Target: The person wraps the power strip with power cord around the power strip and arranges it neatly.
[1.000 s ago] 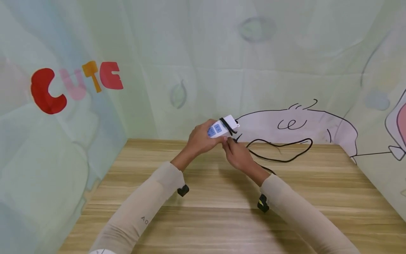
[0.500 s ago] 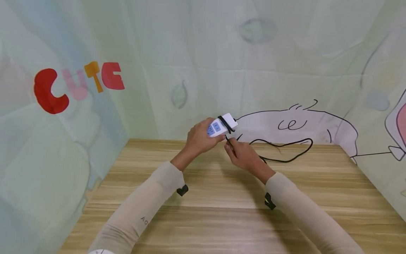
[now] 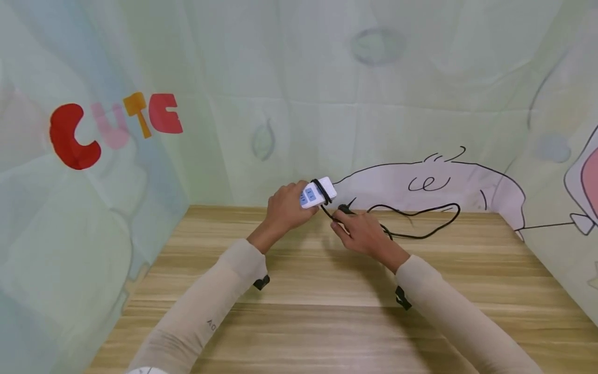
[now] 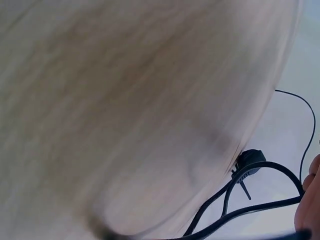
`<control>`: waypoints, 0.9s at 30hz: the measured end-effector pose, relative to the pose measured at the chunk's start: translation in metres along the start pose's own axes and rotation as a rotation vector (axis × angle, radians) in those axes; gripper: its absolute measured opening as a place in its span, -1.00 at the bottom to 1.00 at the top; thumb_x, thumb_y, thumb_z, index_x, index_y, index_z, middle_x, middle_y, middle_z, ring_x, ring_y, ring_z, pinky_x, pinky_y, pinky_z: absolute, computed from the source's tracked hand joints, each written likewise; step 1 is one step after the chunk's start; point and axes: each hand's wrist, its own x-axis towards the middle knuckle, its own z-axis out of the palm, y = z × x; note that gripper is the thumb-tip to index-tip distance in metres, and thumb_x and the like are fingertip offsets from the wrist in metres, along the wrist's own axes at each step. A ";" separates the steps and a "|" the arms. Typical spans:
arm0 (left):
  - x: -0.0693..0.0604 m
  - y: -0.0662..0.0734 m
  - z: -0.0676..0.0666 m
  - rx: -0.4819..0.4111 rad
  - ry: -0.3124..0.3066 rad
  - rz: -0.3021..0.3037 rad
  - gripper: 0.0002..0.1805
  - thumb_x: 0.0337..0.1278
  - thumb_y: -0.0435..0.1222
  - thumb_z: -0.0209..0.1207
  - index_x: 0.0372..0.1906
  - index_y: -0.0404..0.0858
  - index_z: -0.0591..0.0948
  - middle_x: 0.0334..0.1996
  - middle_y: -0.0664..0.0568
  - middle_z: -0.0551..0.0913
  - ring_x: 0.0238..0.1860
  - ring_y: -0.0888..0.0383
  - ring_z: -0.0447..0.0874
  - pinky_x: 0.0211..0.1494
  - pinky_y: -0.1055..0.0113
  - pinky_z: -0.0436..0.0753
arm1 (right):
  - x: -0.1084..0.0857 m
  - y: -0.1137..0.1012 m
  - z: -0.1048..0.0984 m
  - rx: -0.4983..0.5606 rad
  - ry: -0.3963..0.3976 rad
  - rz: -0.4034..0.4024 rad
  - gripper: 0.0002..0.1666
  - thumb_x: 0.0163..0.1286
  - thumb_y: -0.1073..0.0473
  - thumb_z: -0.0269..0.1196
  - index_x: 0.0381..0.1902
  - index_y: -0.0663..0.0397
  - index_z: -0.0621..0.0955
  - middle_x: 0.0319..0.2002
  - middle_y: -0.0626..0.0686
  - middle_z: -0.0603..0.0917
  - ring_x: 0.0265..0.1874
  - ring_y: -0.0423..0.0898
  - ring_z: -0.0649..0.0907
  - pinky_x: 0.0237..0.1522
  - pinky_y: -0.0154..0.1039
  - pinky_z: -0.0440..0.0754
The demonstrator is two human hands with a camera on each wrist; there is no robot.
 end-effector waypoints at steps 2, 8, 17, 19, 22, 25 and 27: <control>-0.001 0.000 0.001 0.022 -0.010 0.013 -0.30 0.30 0.05 0.46 0.45 -0.16 0.63 -0.01 -0.12 0.82 -0.11 -0.08 0.76 -0.16 0.00 0.72 | 0.000 0.001 -0.002 -0.023 -0.005 -0.034 -0.80 0.74 -0.02 0.21 -0.04 -0.05 0.62 -0.68 -0.14 0.35 -0.68 -0.19 0.26 -0.56 -0.27 0.08; -0.003 0.000 0.002 0.127 -0.060 0.066 -0.33 0.34 0.00 0.40 0.46 -0.19 0.63 0.02 -0.16 0.82 -0.10 -0.10 0.78 -0.16 -0.03 0.76 | 0.002 0.001 -0.007 -0.150 0.102 -0.221 -0.83 0.65 0.06 0.38 -0.08 0.01 0.65 -0.58 -0.09 0.55 -0.64 -0.17 0.45 -0.56 -0.26 0.32; -0.007 0.002 -0.005 0.216 -0.194 0.176 -0.32 0.31 -0.01 0.45 0.48 -0.12 0.65 0.01 -0.08 0.81 -0.09 -0.02 0.71 -0.16 0.04 0.72 | 0.004 0.009 -0.017 -0.356 0.265 -0.441 -0.64 0.44 -0.02 0.57 -0.14 0.04 0.63 -0.48 -0.04 0.61 -0.58 -0.13 0.54 -0.54 -0.27 0.52; -0.008 0.003 -0.006 0.231 -0.239 0.187 -0.29 0.30 -0.01 0.46 0.50 -0.11 0.64 0.03 -0.07 0.81 -0.07 -0.01 0.70 -0.14 0.04 0.72 | 0.004 0.012 -0.018 -0.353 0.263 -0.470 -0.61 0.40 -0.04 0.60 -0.15 0.04 0.63 -0.47 -0.03 0.63 -0.58 -0.12 0.56 -0.53 -0.26 0.55; -0.009 0.005 -0.007 0.255 -0.292 0.209 -0.28 0.28 0.01 0.49 0.50 -0.08 0.63 0.04 -0.05 0.80 -0.04 -0.01 0.70 -0.10 0.02 0.72 | 0.004 0.015 -0.021 -0.353 0.261 -0.504 -0.56 0.39 -0.10 0.60 -0.16 0.03 0.62 -0.48 -0.04 0.63 -0.58 -0.12 0.59 -0.53 -0.24 0.57; -0.009 0.008 -0.008 0.270 -0.340 0.259 -0.32 0.27 0.01 0.50 0.46 -0.04 0.66 0.05 -0.02 0.80 -0.03 0.00 0.71 -0.07 0.00 0.74 | 0.006 0.019 -0.024 -0.338 0.272 -0.519 -0.47 0.38 -0.22 0.57 -0.20 0.03 0.58 -0.51 -0.05 0.59 -0.62 -0.12 0.56 -0.56 -0.23 0.51; -0.010 0.009 -0.009 0.275 -0.372 0.294 -0.34 0.28 0.02 0.51 0.44 -0.01 0.67 0.06 0.00 0.80 -0.02 0.01 0.72 -0.06 0.00 0.75 | 0.008 0.022 -0.025 -0.321 0.289 -0.515 -0.42 0.43 -0.33 0.47 -0.21 0.03 0.56 -0.52 -0.07 0.58 -0.64 -0.13 0.53 -0.56 -0.23 0.47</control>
